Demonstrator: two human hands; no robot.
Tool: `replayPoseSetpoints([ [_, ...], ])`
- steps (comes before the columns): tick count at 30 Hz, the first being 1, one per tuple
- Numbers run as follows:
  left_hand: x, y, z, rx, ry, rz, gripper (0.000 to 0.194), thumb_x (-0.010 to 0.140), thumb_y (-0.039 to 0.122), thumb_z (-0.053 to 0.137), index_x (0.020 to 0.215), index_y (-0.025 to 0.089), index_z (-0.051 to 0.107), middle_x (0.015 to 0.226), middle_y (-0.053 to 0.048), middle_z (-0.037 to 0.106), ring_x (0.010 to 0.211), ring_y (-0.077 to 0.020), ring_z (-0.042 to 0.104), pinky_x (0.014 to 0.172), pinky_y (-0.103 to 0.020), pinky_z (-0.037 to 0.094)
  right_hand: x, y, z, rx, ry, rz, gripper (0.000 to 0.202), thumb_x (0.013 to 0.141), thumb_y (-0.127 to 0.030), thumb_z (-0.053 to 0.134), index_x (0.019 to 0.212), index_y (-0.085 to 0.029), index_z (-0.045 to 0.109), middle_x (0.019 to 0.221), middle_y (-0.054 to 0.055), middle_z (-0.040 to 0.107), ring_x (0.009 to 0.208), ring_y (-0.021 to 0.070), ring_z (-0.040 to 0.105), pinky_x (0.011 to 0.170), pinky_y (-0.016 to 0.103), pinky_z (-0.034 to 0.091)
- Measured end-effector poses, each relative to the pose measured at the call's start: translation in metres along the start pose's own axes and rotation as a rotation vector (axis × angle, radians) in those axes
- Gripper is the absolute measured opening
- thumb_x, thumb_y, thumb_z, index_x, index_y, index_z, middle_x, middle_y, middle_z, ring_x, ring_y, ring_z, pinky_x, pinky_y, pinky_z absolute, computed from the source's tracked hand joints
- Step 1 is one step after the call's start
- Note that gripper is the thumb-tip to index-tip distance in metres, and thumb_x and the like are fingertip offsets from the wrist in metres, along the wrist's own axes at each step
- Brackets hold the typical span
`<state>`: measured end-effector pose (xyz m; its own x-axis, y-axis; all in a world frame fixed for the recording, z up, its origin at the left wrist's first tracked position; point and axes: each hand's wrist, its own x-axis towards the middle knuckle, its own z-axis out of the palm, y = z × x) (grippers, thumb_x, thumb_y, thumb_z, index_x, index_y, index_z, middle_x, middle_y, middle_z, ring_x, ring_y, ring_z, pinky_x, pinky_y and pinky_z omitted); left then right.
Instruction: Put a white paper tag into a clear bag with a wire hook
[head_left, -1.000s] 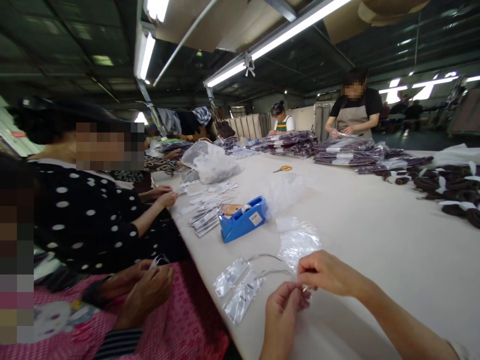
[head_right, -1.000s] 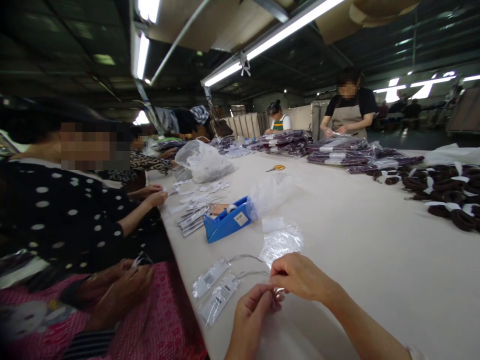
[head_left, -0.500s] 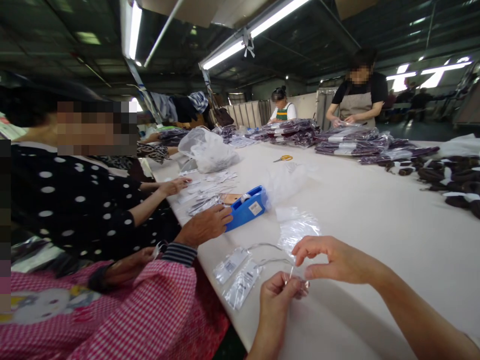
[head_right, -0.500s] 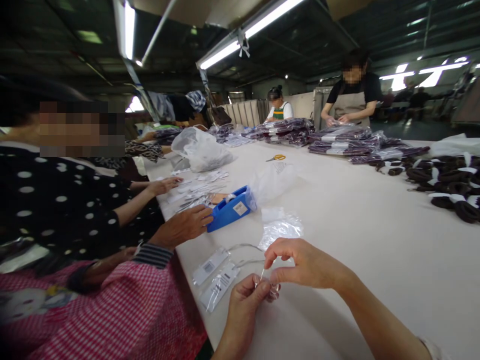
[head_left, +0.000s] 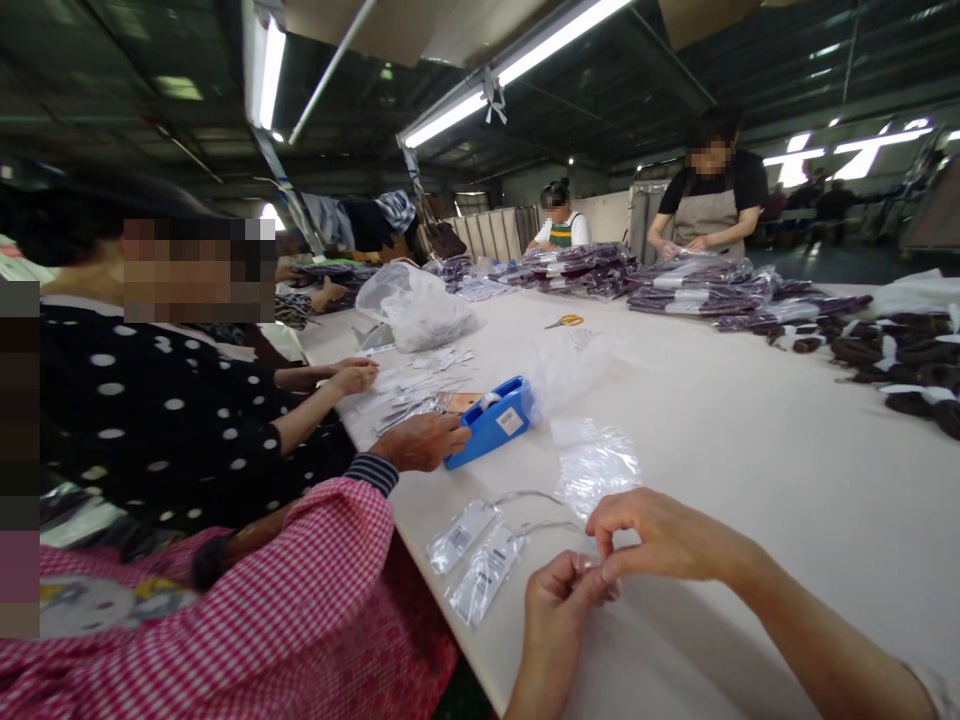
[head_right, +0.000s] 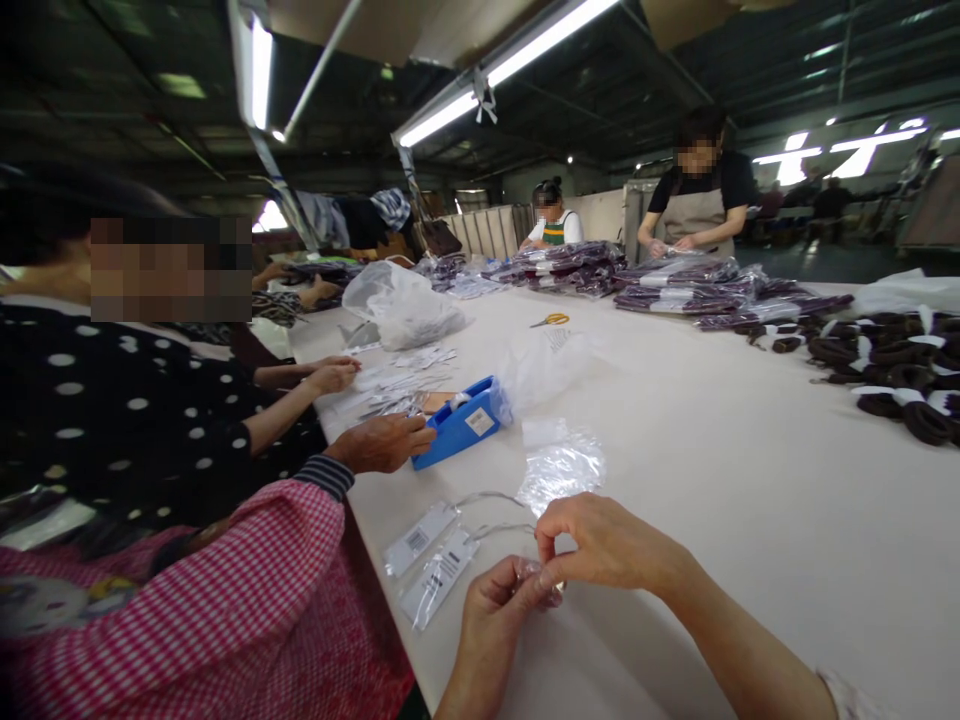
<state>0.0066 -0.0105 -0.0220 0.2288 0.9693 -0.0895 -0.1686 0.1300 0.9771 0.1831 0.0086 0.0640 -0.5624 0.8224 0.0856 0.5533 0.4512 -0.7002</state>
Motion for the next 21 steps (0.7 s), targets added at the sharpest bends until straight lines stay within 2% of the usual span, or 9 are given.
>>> replayPoseSetpoints([
  [3,0.000,0.002,0.001,0.005,0.002,0.005,0.024,0.069,0.035,0.077,0.062,0.015,0.066,0.060,-0.001,0.067,0.061,-0.0153,0.060,0.065,-0.025,0.045,0.001,-0.001,0.000,-0.047,0.058,-0.069,0.006,0.078,-0.019,0.070,0.073,-0.022,0.069,0.105,0.001,0.068,0.095,0.0183,0.062,0.085,0.029,0.044],
  [5,-0.002,0.007,0.001,-0.009,-0.022,0.021,0.020,0.067,0.034,0.078,0.070,0.016,0.069,0.068,-0.001,0.070,0.068,-0.0160,0.061,0.068,-0.025,0.045,0.001,0.000,0.001,-0.127,0.102,-0.108,0.008,0.078,-0.016,0.070,0.073,-0.022,0.069,0.113,0.002,0.066,0.104,0.0205,0.060,0.091,0.033,0.042],
  [8,-0.006,0.016,-0.001,0.039,-0.050,0.063,0.023,0.071,0.035,0.074,0.087,0.018,0.073,0.082,-0.003,0.073,0.078,-0.0182,0.062,0.074,-0.026,0.046,0.001,0.002,0.002,-0.216,0.113,-0.153,0.008,0.079,-0.019,0.072,0.072,-0.022,0.070,0.113,0.002,0.066,0.109,0.0223,0.057,0.095,0.037,0.040],
  [11,-0.007,0.024,-0.006,0.224,0.031,0.114,0.024,0.081,0.038,0.063,0.084,0.018,0.076,0.077,-0.003,0.073,0.074,-0.0180,0.061,0.073,-0.026,0.045,0.003,0.004,0.003,-0.250,0.128,-0.202,0.007,0.080,-0.023,0.072,0.074,-0.023,0.071,0.114,0.001,0.065,0.108,0.0208,0.057,0.094,0.036,0.040],
  [16,-0.007,0.030,-0.009,0.299,0.079,0.126,0.030,0.084,0.040,0.058,0.084,0.018,0.078,0.078,-0.006,0.076,0.075,-0.0203,0.063,0.071,-0.027,0.046,0.008,0.003,0.008,-0.490,0.265,-0.329,0.016,0.086,-0.019,0.063,0.070,-0.020,0.066,0.102,0.002,0.065,0.094,0.0192,0.054,0.083,0.035,0.038],
  [18,-0.009,0.031,-0.009,0.276,0.096,0.119,0.030,0.084,0.041,0.059,0.087,0.018,0.078,0.079,-0.006,0.076,0.076,-0.0209,0.064,0.070,-0.028,0.047,0.009,0.001,0.011,-0.595,0.277,-0.382,0.022,0.090,-0.020,0.057,0.069,-0.019,0.063,0.091,0.002,0.064,0.082,0.0171,0.051,0.074,0.033,0.036],
  [21,-0.011,0.031,-0.011,0.241,0.118,0.117,0.029,0.083,0.040,0.061,0.091,0.018,0.079,0.081,-0.007,0.077,0.077,-0.0218,0.066,0.070,-0.028,0.049,0.009,-0.001,0.015,-0.631,0.248,-0.432,0.028,0.095,-0.021,0.049,0.069,-0.019,0.059,0.080,0.000,0.060,0.071,0.0148,0.047,0.065,0.031,0.034],
])
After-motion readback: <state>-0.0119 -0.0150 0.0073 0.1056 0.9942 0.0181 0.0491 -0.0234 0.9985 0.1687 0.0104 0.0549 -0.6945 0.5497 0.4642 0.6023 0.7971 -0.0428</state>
